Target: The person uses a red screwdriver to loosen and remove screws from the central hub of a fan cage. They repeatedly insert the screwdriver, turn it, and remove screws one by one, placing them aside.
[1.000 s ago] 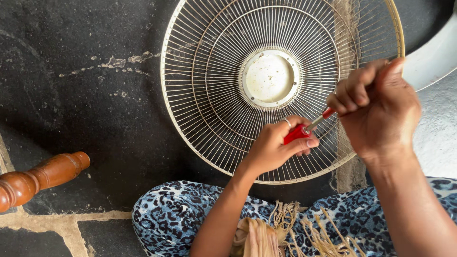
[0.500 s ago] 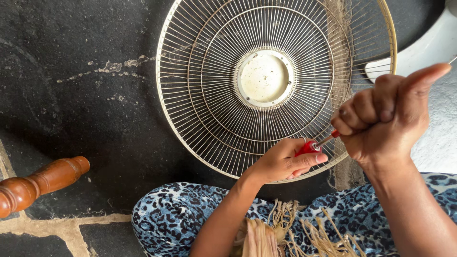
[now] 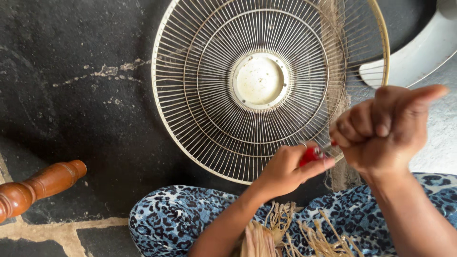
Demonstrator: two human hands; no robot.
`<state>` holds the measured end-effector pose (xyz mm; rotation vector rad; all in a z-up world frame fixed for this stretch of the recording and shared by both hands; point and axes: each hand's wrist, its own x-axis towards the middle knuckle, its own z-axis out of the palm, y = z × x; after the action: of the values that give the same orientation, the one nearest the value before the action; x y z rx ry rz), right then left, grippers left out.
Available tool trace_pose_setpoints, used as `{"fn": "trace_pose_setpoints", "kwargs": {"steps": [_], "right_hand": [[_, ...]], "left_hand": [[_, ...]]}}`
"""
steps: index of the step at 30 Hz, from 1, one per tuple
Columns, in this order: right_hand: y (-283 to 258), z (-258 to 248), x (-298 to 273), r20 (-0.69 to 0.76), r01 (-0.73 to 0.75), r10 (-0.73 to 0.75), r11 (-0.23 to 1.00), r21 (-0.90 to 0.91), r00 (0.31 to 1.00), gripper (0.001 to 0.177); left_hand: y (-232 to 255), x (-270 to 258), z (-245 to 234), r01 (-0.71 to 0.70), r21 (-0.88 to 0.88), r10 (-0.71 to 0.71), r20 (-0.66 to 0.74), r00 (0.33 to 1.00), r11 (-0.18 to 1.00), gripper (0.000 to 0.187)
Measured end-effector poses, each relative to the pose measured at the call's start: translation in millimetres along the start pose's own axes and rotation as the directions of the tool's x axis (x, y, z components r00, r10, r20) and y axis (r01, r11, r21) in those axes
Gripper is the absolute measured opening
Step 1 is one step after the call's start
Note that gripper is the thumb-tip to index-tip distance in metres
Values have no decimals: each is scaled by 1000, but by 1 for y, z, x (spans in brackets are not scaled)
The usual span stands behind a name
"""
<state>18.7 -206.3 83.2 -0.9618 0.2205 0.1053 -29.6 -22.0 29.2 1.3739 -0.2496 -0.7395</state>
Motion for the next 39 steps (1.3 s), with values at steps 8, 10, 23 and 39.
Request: {"fn": "trace_pose_setpoints", "kwargs": {"steps": [8, 10, 23, 39], "right_hand": [[-17, 52, 18, -68, -77, 70, 990, -120, 995, 30], [-16, 57, 22, 73, -80, 111, 938, -337, 991, 28], [15, 46, 17, 115, -63, 123, 903, -425, 986, 8], [-6, 64, 24, 47, 21, -10, 971, -240, 999, 9]], "left_hand": [[4, 7, -20, -216, 37, 216, -311, 926, 976, 33], [4, 3, -28, -176, -29, 156, -339, 928, 984, 29], [15, 3, -35, -230, -501, 167, -167, 972, 834, 28], [15, 7, -30, -154, 366, 299, -381, 875, 918, 28]]}}
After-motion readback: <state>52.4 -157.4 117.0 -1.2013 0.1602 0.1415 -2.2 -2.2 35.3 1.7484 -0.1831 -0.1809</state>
